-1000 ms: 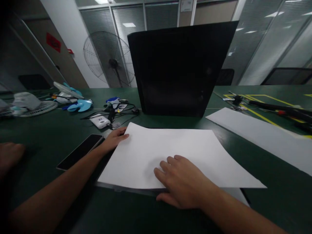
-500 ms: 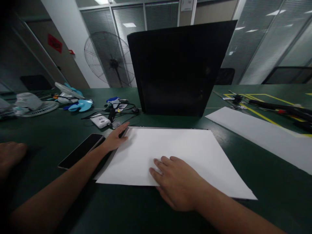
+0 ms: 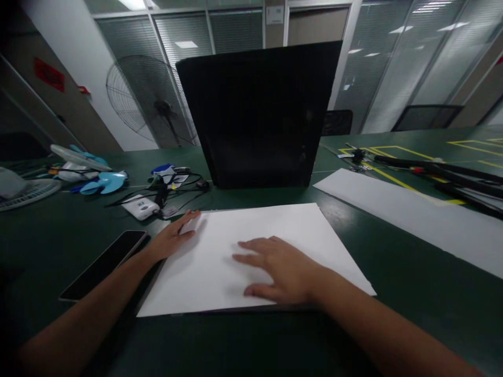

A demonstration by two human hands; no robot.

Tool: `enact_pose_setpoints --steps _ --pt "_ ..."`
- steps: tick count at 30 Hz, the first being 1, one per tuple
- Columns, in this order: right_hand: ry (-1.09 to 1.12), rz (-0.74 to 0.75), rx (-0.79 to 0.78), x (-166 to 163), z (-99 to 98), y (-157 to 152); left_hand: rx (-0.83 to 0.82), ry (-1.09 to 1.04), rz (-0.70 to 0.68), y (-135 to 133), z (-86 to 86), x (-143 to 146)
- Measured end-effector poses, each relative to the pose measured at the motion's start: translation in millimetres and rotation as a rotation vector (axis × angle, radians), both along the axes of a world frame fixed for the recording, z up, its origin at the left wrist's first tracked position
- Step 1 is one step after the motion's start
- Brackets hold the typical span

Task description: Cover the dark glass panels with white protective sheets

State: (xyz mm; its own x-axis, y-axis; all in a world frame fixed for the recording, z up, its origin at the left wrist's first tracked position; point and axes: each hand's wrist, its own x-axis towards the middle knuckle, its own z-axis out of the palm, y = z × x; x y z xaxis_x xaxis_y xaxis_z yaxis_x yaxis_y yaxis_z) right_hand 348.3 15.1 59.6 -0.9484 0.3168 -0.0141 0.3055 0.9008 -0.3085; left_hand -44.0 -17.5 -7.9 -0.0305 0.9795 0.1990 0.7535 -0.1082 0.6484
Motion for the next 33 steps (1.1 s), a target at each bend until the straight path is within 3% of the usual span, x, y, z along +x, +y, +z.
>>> enact_pose_setpoints --steps 4,5,7,15,19,22,26,29,33 --pt "-0.148 -0.737 0.284 34 -3.7 42 -0.004 -0.015 0.036 2 -0.2 1" --pt "-0.201 -0.878 0.303 42 -5.7 49 -0.011 -0.01 0.038 2 0.5 1" --pt "-0.277 -1.019 0.276 56 -10.4 60 -0.024 0.0 0.043 1 2.5 3" --pt "-0.313 -1.105 0.245 75 -16.4 79 -0.017 0.033 -0.031 -6 3.0 5" --pt "-0.201 -1.243 0.334 118 -9.0 108 -0.001 0.057 -0.064 -7 -0.2 3" --pt "-0.123 -1.268 0.394 159 -17.2 128 0.01 0.089 -0.072 -8 -2.0 2" --pt "-0.18 -1.359 0.236 196 -39.6 145 -0.001 0.17 -0.088 -7 -1.5 2" --pt "-0.213 -1.381 0.175 202 -46.8 150 0.006 0.208 -0.093 -7 0.7 3" --pt "-0.224 -1.43 0.221 193 -39.1 145 0.021 0.209 -0.093 -8 2.9 5"
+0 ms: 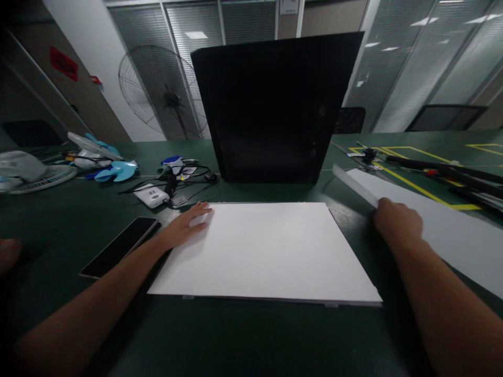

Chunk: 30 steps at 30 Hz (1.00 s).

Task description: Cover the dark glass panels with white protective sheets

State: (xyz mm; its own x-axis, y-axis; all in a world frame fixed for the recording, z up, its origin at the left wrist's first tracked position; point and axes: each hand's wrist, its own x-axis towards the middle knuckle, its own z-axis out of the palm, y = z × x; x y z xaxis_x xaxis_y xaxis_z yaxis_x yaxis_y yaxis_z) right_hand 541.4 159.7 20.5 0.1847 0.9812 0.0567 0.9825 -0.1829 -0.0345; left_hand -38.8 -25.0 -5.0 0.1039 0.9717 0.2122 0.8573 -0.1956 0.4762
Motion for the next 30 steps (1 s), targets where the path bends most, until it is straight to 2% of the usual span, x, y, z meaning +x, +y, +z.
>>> enact_pose_setpoints --steps 3,5,7,10,13,16,20,23,27,30 --pt "-0.015 -0.083 0.125 -15 13.0 -14 0.002 -0.002 0.005 0 1.3 1" --pt "-0.014 -0.086 0.218 -30 23.9 -27 0.001 -0.001 0.025 0 2.6 2" --pt "-0.012 -0.03 0.289 -51 35.3 -42 0.001 -0.003 0.046 1 4.1 3" --pt "-0.011 0.154 0.336 -96 47.2 -67 0.003 -0.022 0.07 1 5.9 6" --pt "-0.015 0.449 0.297 -148 46.7 -96 -0.015 -0.066 0.108 1 8.2 9" --pt "-0.011 0.789 0.176 -191 37.6 -130 -0.042 -0.154 0.165 -1 11.6 12" --pt "-0.019 1.082 0.016 -218 29.3 -173 -0.013 -0.359 0.159 -3 12.2 12" --pt "-0.029 1.154 -0.065 -223 30.8 -190 0.009 -0.516 0.108 -3 6.7 8" --pt "-0.016 1.172 -0.079 -223 33.8 -193 -0.007 -0.82 0.078 -1 1.7 5" --pt "0.019 1.207 -0.087 -222 31.0 -193 -0.043 -0.801 0.093 1 3.8 6"
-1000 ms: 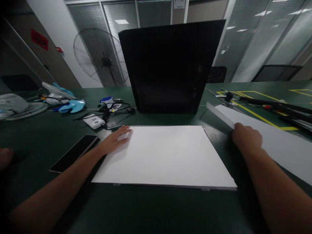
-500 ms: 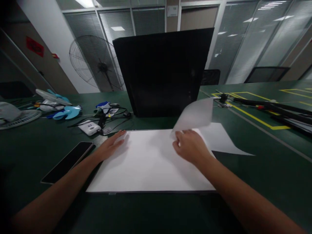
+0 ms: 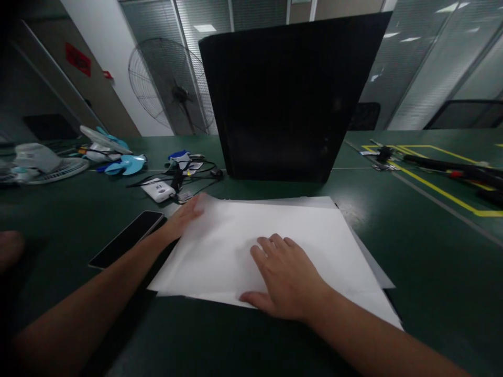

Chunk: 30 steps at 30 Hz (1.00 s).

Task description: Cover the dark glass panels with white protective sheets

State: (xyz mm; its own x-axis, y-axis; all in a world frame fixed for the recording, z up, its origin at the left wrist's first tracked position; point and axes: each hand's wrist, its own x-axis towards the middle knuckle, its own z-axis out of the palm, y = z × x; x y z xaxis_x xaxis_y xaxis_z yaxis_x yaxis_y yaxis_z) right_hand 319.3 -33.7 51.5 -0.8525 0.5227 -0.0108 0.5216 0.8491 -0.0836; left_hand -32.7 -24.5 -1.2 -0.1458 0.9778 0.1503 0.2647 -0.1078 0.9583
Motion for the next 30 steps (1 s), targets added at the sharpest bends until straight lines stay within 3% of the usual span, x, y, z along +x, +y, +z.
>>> enact_pose_setpoints --steps 8,19,25,30 --pt "-0.019 0.093 -0.034 4 -5.2 -5 -0.01 0.05 0.07 6 -6.6 -13" --pt "0.094 0.139 -0.053 11 -8.2 13 -0.038 0.258 0.215 16 -9.3 -17" --pt "0.12 0.152 -0.112 11 -6.9 18 -0.012 0.692 0.246 15 -8.8 -11" --pt "0.11 0.17 -0.114 13 -5.4 16 -0.058 0.869 0.133 15 -6.6 -6"
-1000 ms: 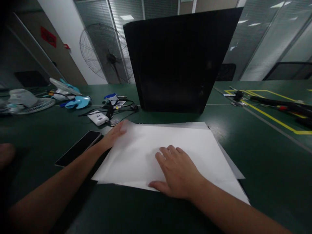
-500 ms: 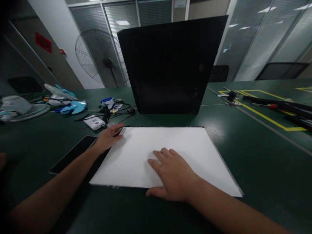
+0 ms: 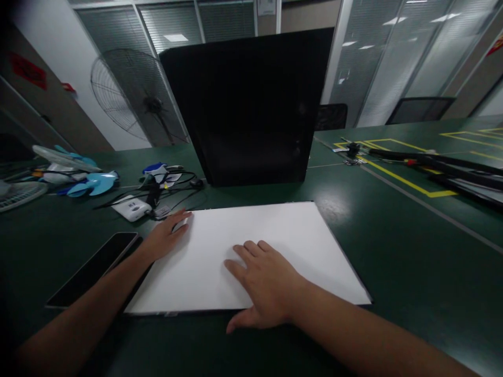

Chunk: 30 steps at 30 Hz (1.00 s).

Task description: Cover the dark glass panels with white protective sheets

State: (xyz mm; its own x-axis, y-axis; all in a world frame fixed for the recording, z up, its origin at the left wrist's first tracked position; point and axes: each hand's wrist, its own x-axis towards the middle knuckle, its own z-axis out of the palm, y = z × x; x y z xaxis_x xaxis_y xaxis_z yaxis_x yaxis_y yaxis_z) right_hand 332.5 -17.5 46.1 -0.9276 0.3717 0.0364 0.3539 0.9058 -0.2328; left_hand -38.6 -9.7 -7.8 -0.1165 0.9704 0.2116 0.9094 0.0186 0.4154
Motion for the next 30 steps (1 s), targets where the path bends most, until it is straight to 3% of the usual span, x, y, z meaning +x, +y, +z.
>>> enact_pose_setpoints --steps 5,10,14,18,24,30 --pt "0.002 0.05 0.093 -1 2.0 -3 -0.05 0.104 -0.049 -1 -0.1 3" --pt "0.184 0.265 0.402 -10 10.0 -18 -0.035 0.12 -0.047 -2 -0.7 4" --pt "0.383 0.407 0.59 -12 16.7 -33 -0.032 -0.033 -0.022 0 2.8 -1" --pt "0.44 0.375 0.646 -11 13.3 -35 -0.011 -0.143 0.006 1 7.0 -6" --pt "0.387 0.226 0.714 -12 -3.5 -30 0.01 -0.093 -0.01 -3 8.8 1" --pt "0.403 0.209 0.74 -4 3.6 -28 0.003 -0.206 0.015 2 5.5 -8"
